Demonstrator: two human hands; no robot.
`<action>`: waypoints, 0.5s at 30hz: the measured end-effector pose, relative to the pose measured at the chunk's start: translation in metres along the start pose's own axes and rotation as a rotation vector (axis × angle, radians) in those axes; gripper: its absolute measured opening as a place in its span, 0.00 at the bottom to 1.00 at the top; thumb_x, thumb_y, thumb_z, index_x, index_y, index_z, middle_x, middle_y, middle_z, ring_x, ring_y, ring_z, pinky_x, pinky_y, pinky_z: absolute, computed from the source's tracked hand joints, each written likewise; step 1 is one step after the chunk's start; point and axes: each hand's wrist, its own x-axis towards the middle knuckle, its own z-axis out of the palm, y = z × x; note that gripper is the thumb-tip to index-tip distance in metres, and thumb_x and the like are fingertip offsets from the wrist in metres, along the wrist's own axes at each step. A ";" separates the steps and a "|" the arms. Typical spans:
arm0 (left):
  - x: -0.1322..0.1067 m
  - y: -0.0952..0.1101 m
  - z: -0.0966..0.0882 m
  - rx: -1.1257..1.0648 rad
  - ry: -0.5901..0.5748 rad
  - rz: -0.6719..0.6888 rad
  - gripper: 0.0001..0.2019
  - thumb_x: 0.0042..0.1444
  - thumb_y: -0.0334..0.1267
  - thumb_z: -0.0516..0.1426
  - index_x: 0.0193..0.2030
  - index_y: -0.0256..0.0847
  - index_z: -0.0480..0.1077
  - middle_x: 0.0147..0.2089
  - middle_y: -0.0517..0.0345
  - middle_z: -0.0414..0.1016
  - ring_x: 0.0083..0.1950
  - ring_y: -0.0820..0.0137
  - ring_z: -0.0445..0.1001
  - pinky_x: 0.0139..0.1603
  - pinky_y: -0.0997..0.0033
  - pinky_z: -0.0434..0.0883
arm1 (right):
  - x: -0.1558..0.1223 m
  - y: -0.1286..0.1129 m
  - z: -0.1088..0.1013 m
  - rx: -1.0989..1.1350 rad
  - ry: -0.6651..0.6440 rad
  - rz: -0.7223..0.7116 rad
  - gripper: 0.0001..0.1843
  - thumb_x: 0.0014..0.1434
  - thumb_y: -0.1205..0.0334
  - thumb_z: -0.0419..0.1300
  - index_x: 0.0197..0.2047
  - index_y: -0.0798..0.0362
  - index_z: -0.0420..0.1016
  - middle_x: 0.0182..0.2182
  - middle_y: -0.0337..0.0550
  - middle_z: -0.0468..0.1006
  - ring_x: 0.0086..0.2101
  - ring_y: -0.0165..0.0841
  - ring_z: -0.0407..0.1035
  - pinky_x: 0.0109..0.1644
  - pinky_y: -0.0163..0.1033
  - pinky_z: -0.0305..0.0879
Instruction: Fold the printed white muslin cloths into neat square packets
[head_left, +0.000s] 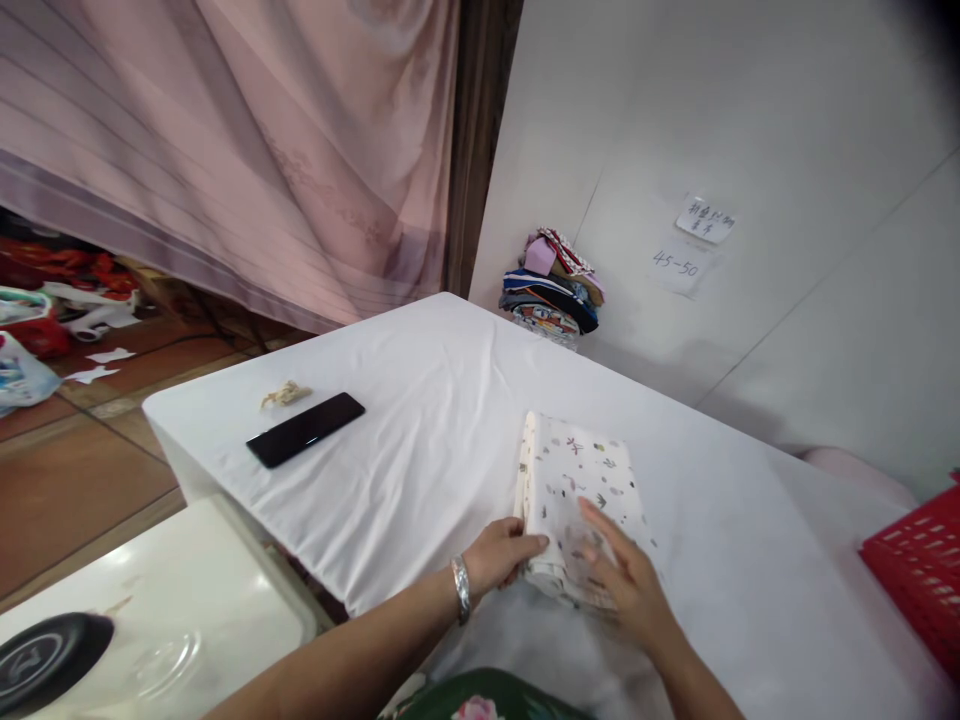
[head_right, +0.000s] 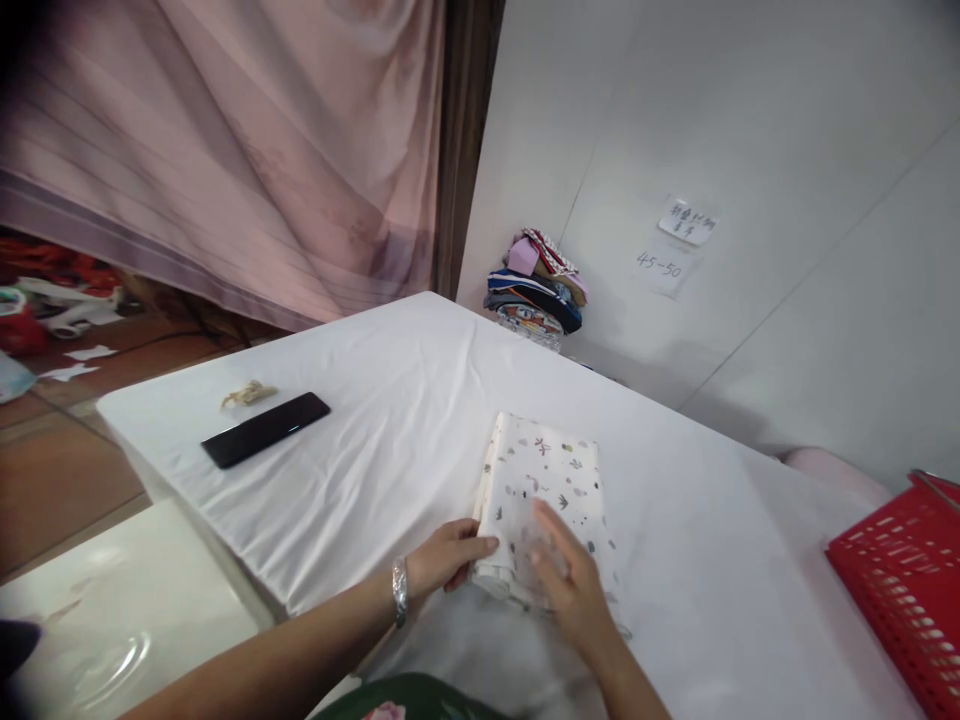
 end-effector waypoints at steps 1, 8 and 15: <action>0.001 -0.001 0.000 0.013 0.024 -0.008 0.18 0.42 0.52 0.57 0.29 0.37 0.64 0.14 0.70 0.54 0.14 0.80 0.52 0.15 0.77 0.50 | 0.007 0.005 -0.010 -0.046 0.111 0.033 0.27 0.52 0.53 0.57 0.56 0.46 0.64 0.58 0.41 0.60 0.58 0.39 0.52 0.61 0.49 0.49; 0.004 -0.003 -0.004 0.341 0.173 0.035 0.11 0.42 0.43 0.57 0.28 0.36 0.67 0.26 0.58 0.69 0.28 0.72 0.66 0.24 0.76 0.58 | 0.047 0.065 -0.054 -0.253 0.375 0.171 0.31 0.44 0.51 0.60 0.53 0.48 0.67 0.55 0.43 0.64 0.53 0.45 0.59 0.56 0.51 0.55; 0.003 0.010 -0.010 0.346 0.128 -0.003 0.16 0.46 0.51 0.54 0.27 0.37 0.65 0.20 0.62 0.63 0.21 0.75 0.61 0.20 0.76 0.56 | 0.063 0.085 -0.059 -0.159 0.432 0.168 0.29 0.40 0.53 0.62 0.49 0.47 0.71 0.51 0.42 0.70 0.50 0.43 0.63 0.55 0.49 0.55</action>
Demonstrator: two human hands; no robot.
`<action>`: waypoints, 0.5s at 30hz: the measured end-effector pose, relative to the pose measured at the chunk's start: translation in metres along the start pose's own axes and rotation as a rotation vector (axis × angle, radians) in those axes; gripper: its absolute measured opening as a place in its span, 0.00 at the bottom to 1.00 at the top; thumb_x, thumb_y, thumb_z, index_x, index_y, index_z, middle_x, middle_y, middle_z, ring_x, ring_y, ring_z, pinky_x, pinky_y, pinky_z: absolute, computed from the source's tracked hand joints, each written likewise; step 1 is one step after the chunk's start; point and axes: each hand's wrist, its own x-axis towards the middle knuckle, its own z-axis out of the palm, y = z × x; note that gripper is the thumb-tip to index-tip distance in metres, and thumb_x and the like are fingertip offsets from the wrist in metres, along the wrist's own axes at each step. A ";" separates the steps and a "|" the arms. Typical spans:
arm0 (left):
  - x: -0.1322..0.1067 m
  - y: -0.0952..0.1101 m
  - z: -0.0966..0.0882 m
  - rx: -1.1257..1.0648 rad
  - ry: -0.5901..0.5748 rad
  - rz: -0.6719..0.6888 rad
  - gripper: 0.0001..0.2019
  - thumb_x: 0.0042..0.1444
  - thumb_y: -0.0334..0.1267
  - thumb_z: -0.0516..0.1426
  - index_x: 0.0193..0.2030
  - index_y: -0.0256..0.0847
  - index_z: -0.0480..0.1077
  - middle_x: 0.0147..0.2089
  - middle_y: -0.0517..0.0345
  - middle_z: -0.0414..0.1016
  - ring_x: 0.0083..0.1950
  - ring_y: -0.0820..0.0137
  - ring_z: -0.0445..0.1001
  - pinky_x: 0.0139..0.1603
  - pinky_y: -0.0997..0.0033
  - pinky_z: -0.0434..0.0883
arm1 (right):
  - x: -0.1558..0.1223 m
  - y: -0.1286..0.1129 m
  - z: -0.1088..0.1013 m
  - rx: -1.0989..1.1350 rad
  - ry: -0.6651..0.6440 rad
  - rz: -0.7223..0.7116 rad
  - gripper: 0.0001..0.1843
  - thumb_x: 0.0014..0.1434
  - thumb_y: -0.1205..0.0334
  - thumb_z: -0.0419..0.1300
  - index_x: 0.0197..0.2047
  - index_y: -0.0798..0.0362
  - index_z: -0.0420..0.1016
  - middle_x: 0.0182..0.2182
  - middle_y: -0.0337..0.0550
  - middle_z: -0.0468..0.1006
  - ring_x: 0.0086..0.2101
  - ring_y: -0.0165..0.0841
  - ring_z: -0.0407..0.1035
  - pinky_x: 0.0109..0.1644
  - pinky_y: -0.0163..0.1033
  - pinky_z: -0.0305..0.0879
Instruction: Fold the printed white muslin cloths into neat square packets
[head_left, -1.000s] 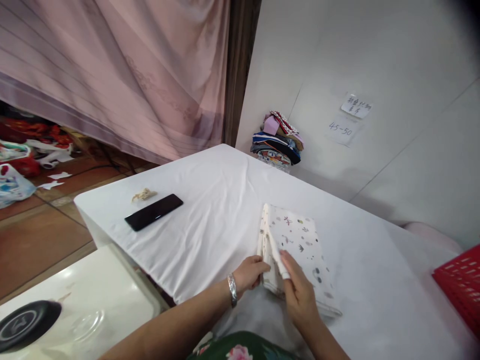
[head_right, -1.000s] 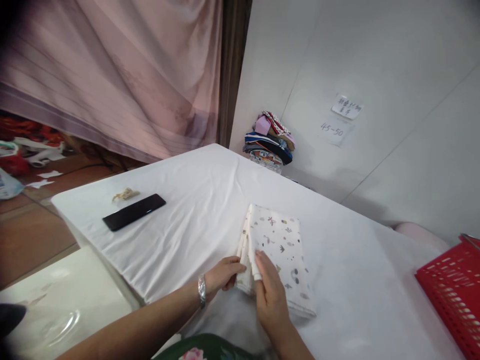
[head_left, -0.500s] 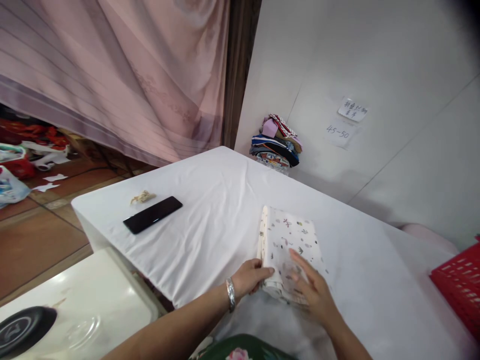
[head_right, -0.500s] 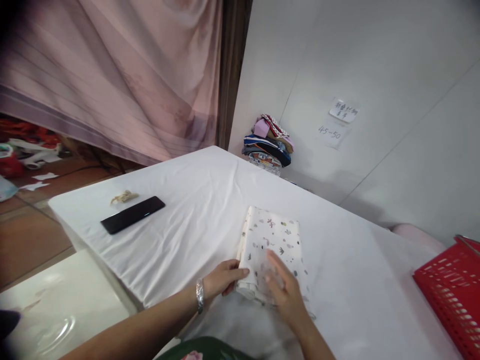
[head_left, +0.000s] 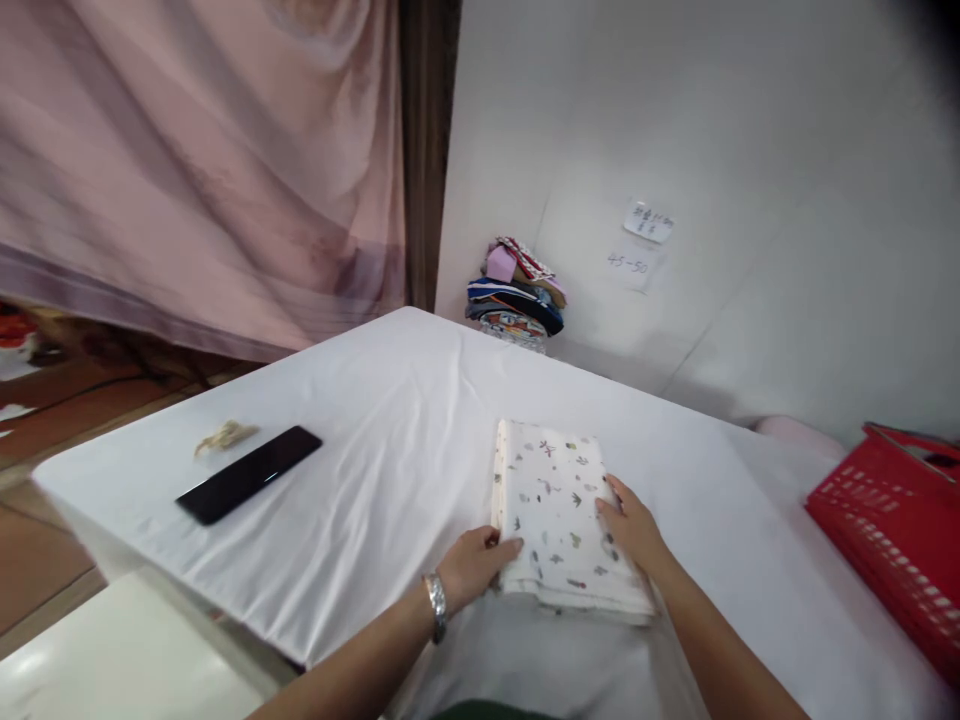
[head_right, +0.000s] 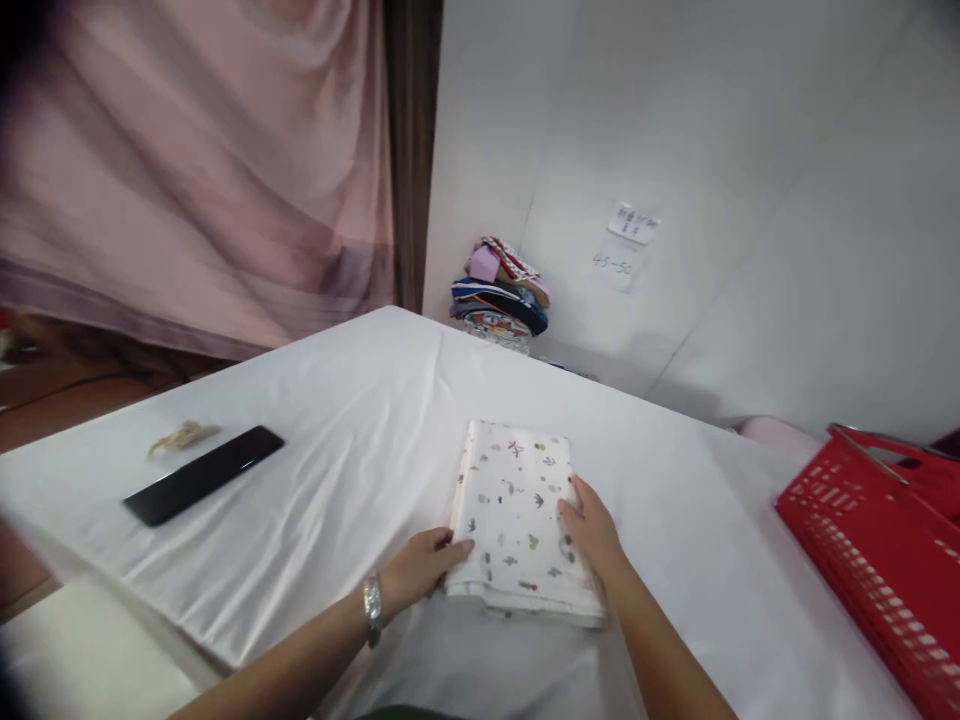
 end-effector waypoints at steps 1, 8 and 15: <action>0.001 0.001 0.000 -0.036 -0.007 -0.004 0.19 0.47 0.54 0.52 0.27 0.37 0.65 0.18 0.64 0.61 0.19 0.76 0.59 0.19 0.76 0.56 | 0.005 0.001 0.000 0.002 0.003 0.028 0.29 0.40 0.53 0.62 0.49 0.47 0.70 0.50 0.42 0.71 0.48 0.43 0.64 0.53 0.48 0.57; 0.009 0.002 0.000 -0.105 -0.005 0.043 0.24 0.44 0.57 0.54 0.37 0.37 0.68 0.24 0.61 0.68 0.21 0.75 0.62 0.19 0.76 0.55 | 0.042 -0.007 0.011 -0.028 -0.016 0.032 0.29 0.46 0.55 0.58 0.53 0.52 0.67 0.48 0.46 0.72 0.46 0.41 0.66 0.52 0.45 0.57; 0.028 0.012 -0.029 0.228 0.060 0.056 0.28 0.46 0.61 0.50 0.38 0.37 0.69 0.28 0.57 0.72 0.24 0.71 0.67 0.23 0.73 0.61 | 0.064 -0.010 0.020 -0.077 -0.039 0.066 0.31 0.50 0.55 0.54 0.57 0.56 0.61 0.50 0.49 0.70 0.46 0.38 0.66 0.50 0.41 0.59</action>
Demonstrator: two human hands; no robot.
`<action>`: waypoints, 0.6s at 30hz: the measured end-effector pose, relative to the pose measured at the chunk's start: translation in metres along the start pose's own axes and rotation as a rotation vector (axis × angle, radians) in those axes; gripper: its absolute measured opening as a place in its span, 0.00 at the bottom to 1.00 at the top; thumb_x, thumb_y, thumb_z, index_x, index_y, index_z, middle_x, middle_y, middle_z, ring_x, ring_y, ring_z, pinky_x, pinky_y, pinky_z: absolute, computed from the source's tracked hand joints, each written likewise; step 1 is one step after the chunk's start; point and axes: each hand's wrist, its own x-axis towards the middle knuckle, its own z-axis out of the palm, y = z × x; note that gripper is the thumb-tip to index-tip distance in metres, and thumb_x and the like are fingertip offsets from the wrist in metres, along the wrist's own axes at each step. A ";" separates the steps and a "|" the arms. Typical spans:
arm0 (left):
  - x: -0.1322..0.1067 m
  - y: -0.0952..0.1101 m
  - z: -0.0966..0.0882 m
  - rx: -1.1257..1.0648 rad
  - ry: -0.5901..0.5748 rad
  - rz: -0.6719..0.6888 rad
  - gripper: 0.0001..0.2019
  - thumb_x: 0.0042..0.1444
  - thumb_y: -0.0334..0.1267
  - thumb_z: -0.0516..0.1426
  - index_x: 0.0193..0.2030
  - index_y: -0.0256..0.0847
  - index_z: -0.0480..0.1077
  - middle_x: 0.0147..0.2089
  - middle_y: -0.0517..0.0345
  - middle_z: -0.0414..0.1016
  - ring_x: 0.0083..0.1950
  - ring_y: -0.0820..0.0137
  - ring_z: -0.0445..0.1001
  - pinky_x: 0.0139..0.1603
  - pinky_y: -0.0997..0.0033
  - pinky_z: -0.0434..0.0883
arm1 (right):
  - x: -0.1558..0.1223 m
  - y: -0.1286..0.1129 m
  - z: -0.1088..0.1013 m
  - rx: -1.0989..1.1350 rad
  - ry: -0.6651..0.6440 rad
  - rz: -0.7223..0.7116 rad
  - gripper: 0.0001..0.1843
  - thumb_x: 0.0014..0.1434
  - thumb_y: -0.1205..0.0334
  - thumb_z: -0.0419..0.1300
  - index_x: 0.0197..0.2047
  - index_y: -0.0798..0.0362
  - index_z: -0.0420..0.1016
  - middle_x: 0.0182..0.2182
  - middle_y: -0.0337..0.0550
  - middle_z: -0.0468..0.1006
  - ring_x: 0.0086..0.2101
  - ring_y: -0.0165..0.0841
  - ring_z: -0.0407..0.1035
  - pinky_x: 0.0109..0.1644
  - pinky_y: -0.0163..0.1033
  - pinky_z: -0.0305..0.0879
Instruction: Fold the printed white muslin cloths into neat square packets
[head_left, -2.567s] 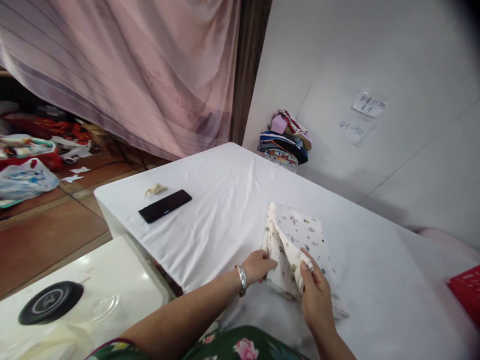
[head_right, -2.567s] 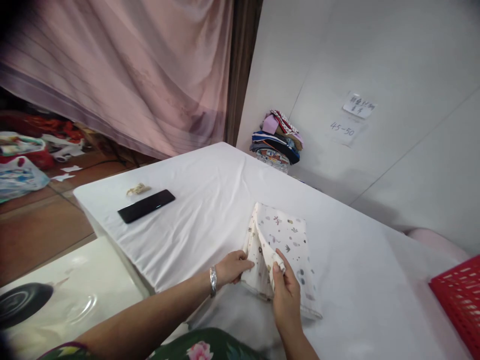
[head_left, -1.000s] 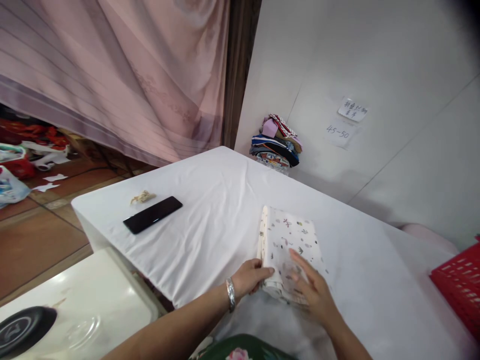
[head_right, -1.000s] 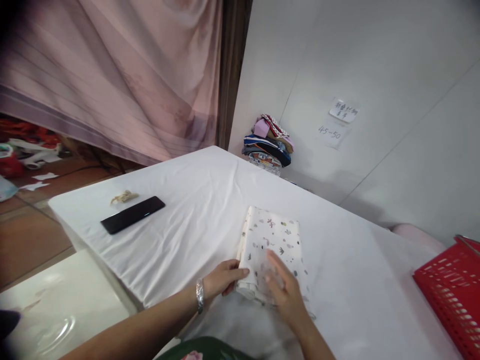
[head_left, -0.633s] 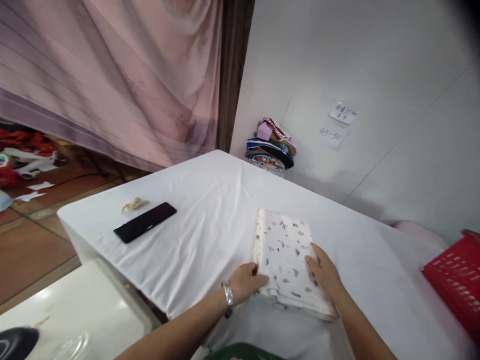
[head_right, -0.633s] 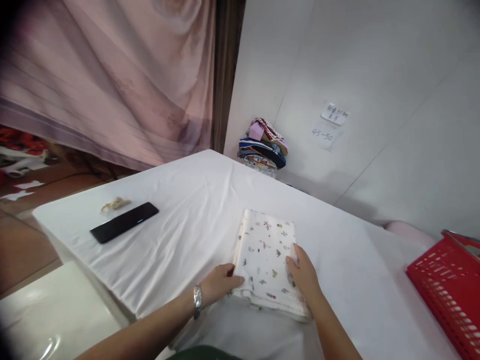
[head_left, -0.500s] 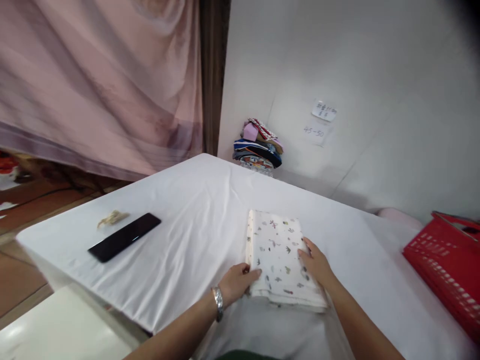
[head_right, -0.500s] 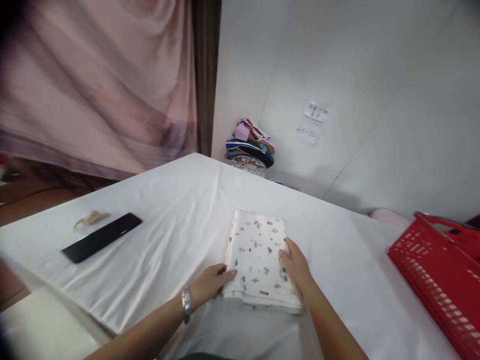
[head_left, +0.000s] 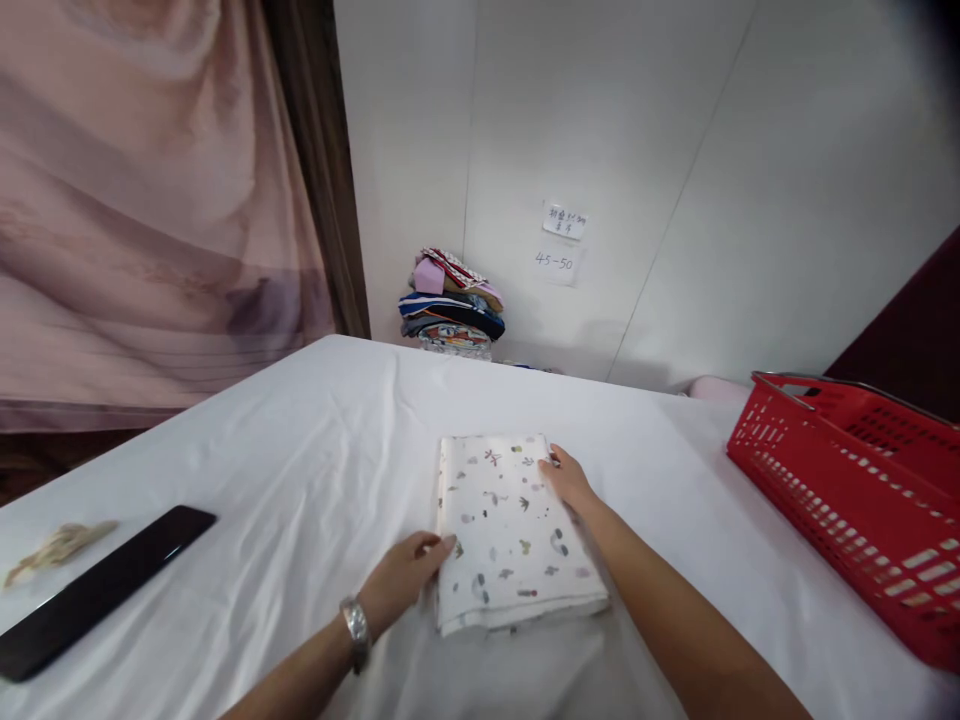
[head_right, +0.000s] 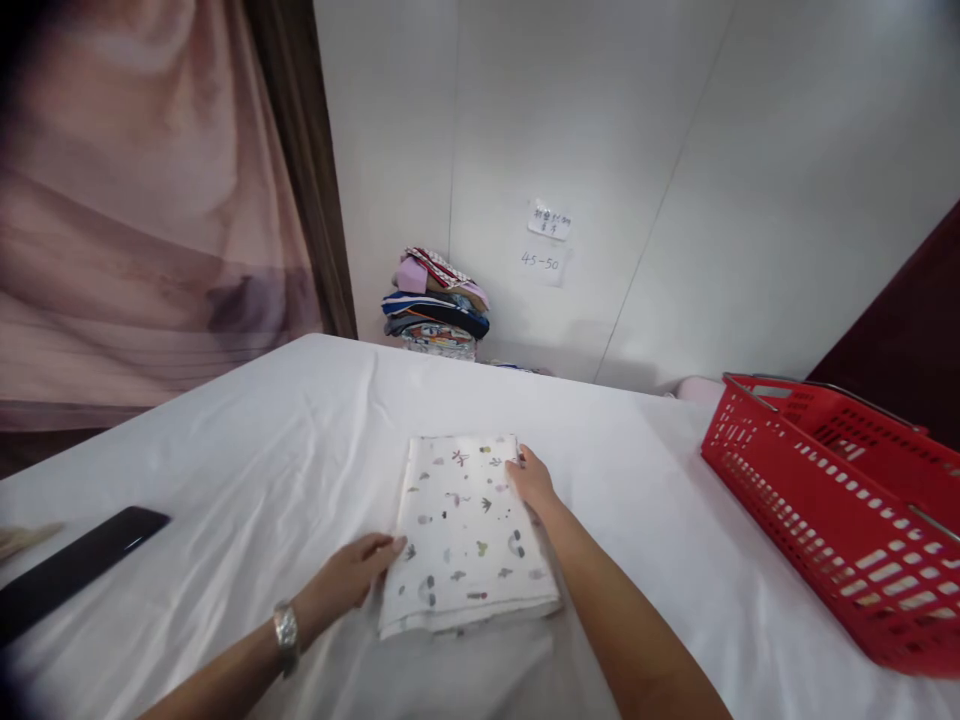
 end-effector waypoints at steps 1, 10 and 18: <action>0.008 0.003 -0.006 0.039 0.058 0.013 0.28 0.47 0.61 0.49 0.40 0.37 0.69 0.31 0.56 0.73 0.27 0.69 0.70 0.26 0.73 0.63 | 0.002 0.000 0.001 0.001 0.002 0.001 0.31 0.50 0.55 0.54 0.57 0.56 0.60 0.49 0.49 0.70 0.45 0.38 0.66 0.50 0.41 0.59; 0.094 0.030 0.006 0.277 0.352 0.053 0.28 0.51 0.46 0.53 0.57 0.34 0.56 0.57 0.43 0.63 0.54 0.60 0.66 0.52 0.65 0.62 | 0.025 -0.004 0.005 0.014 0.045 -0.015 0.29 0.46 0.61 0.56 0.54 0.51 0.65 0.40 0.43 0.75 0.34 0.35 0.70 0.40 0.38 0.64; 0.133 0.044 0.008 0.228 0.410 0.159 0.28 0.50 0.34 0.55 0.59 0.33 0.54 0.56 0.43 0.65 0.55 0.64 0.65 0.54 0.67 0.62 | 0.062 -0.014 0.014 0.117 0.173 -0.063 0.27 0.48 0.65 0.52 0.54 0.53 0.64 0.43 0.43 0.74 0.39 0.33 0.69 0.46 0.38 0.63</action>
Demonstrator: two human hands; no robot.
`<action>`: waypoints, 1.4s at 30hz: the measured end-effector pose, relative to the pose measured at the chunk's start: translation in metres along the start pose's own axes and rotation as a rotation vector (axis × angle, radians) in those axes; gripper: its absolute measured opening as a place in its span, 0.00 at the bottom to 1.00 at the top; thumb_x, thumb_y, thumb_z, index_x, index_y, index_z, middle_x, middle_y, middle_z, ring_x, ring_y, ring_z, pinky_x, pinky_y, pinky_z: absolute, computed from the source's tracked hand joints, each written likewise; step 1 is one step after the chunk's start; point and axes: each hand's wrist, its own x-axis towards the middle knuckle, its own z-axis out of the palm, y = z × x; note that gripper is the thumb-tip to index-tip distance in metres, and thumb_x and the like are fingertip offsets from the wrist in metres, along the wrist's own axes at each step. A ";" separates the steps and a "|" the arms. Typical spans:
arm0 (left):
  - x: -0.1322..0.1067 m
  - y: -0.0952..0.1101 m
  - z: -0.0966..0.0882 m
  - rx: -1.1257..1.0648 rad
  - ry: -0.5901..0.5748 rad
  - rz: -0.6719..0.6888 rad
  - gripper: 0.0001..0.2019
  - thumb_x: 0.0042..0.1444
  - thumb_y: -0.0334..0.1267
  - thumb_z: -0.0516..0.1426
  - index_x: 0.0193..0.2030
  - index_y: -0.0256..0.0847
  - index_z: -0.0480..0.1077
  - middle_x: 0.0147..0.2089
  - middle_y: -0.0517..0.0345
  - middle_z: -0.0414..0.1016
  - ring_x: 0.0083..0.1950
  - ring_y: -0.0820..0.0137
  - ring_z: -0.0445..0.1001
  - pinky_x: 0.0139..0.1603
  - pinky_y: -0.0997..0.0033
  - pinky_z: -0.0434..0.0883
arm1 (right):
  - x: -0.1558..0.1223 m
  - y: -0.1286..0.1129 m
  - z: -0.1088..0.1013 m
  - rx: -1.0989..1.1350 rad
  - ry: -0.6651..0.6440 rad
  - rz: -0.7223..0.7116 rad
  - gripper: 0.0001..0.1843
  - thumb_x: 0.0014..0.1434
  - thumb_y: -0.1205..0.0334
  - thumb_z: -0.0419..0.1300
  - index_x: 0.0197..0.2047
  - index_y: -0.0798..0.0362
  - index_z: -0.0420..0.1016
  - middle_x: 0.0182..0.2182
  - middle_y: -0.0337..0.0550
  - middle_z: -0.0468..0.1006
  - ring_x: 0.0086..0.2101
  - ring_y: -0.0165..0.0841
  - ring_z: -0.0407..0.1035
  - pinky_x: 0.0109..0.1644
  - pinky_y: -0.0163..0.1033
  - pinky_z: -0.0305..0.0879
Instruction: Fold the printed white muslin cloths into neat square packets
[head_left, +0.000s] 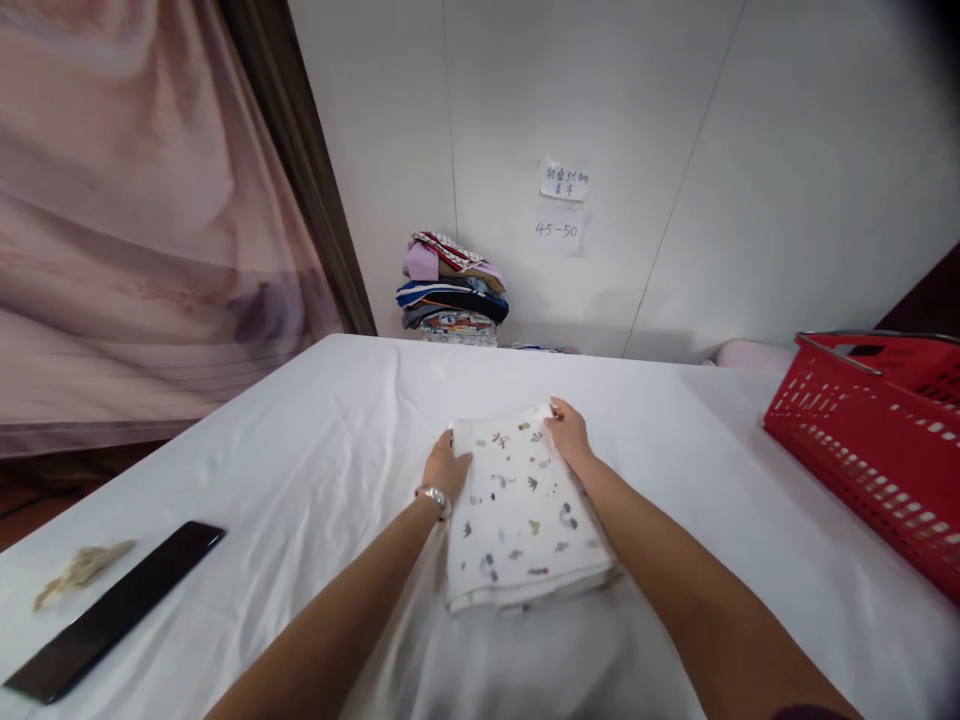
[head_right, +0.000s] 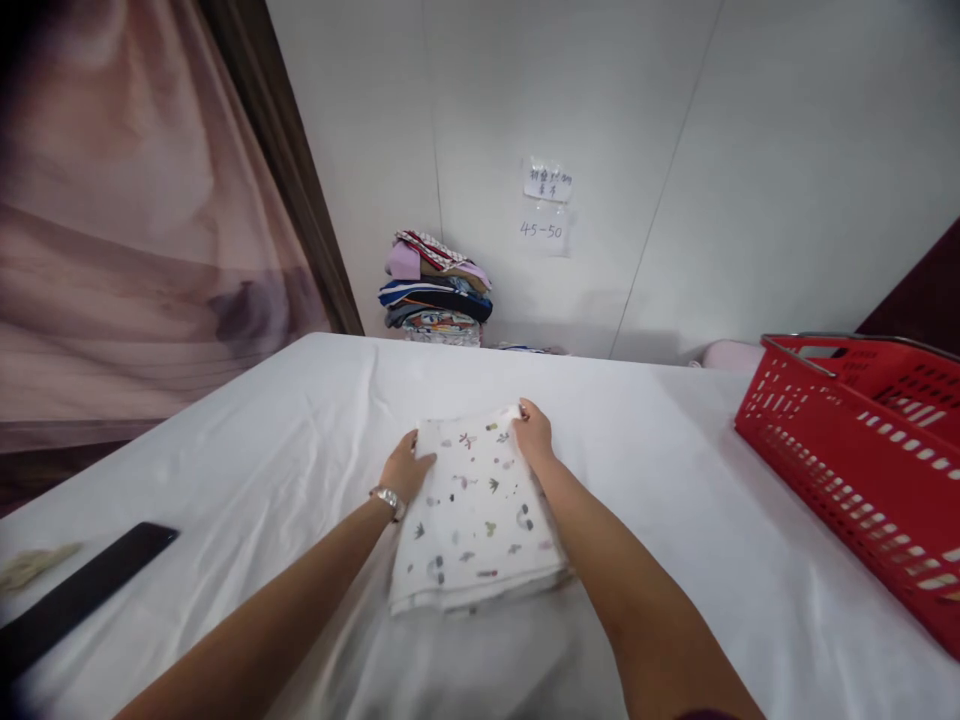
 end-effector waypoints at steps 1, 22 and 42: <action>0.009 0.003 -0.001 -0.028 -0.002 -0.003 0.29 0.50 0.34 0.55 0.59 0.34 0.53 0.55 0.45 0.65 0.54 0.64 0.66 0.53 0.68 0.63 | 0.005 0.000 0.001 0.006 0.015 0.004 0.27 0.49 0.64 0.51 0.55 0.54 0.63 0.44 0.44 0.73 0.39 0.33 0.69 0.47 0.39 0.63; -0.082 -0.018 -0.015 -0.202 -0.112 -0.020 0.31 0.43 0.42 0.61 0.56 0.40 0.59 0.49 0.51 0.70 0.47 0.65 0.69 0.47 0.66 0.66 | -0.158 0.028 -0.075 0.040 -0.195 -0.013 0.33 0.50 0.55 0.57 0.60 0.44 0.57 0.55 0.43 0.64 0.52 0.40 0.61 0.53 0.47 0.60; -0.144 -0.010 -0.014 0.205 0.186 0.500 0.17 0.53 0.42 0.55 0.50 0.44 0.66 0.56 0.50 0.63 0.58 0.59 0.57 0.55 0.56 0.57 | -0.190 0.023 -0.087 -0.218 -0.003 -0.480 0.14 0.57 0.59 0.51 0.45 0.47 0.73 0.53 0.44 0.66 0.51 0.41 0.58 0.52 0.51 0.59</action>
